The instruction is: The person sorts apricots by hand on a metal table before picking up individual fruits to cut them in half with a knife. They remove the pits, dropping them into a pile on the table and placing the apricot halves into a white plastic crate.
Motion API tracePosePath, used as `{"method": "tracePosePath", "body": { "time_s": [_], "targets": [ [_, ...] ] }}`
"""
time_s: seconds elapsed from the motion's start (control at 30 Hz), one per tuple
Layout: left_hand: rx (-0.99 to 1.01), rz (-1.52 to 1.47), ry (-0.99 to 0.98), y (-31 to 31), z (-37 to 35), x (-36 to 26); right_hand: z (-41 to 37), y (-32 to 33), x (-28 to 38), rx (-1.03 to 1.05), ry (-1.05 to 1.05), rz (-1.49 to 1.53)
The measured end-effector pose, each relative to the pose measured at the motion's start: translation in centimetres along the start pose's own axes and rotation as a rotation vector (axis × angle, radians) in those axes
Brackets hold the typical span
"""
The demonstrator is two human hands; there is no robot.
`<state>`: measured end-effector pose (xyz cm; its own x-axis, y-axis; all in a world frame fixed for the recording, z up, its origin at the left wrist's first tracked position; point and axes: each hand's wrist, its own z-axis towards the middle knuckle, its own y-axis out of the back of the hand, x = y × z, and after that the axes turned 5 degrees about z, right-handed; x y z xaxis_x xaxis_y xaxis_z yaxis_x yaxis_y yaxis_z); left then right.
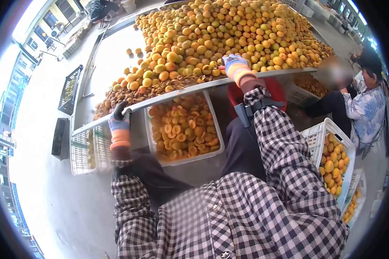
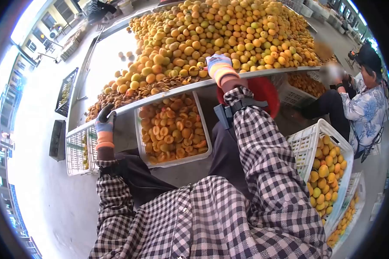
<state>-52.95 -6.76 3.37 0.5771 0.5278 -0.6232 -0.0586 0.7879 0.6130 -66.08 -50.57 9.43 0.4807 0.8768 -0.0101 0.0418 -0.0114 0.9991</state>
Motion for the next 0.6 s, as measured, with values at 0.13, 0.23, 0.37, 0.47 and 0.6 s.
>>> {"method": "tracePosePath", "body": {
  "time_s": [0.13, 0.23, 0.37, 0.47, 0.6],
  "targets": [
    [0.197, -0.187, 0.127, -0.9, -2.3, -1.3, -2.5, 0.5, -0.3, -0.115, -0.076, 0.226],
    [0.497, 0.095, 0.222, -3.1, -4.7, -4.1, -5.5, 0.9, 1.4, -0.219, -0.156, 0.589],
    [0.842, 0.329, 0.194, -9.2, -9.1, -3.8, -6.7, -5.7, 4.0, -0.142, -0.051, 1.304],
    [0.839, 0.223, 0.24, -9.5, -10.1, -4.7, -9.6, -8.1, 5.5, -0.057, -0.059, 1.402],
    [0.697, 0.225, 0.309, -10.1, -9.5, -0.6, -10.9, -10.5, 6.0, -0.05, -0.083, 1.429]
  ]
}}
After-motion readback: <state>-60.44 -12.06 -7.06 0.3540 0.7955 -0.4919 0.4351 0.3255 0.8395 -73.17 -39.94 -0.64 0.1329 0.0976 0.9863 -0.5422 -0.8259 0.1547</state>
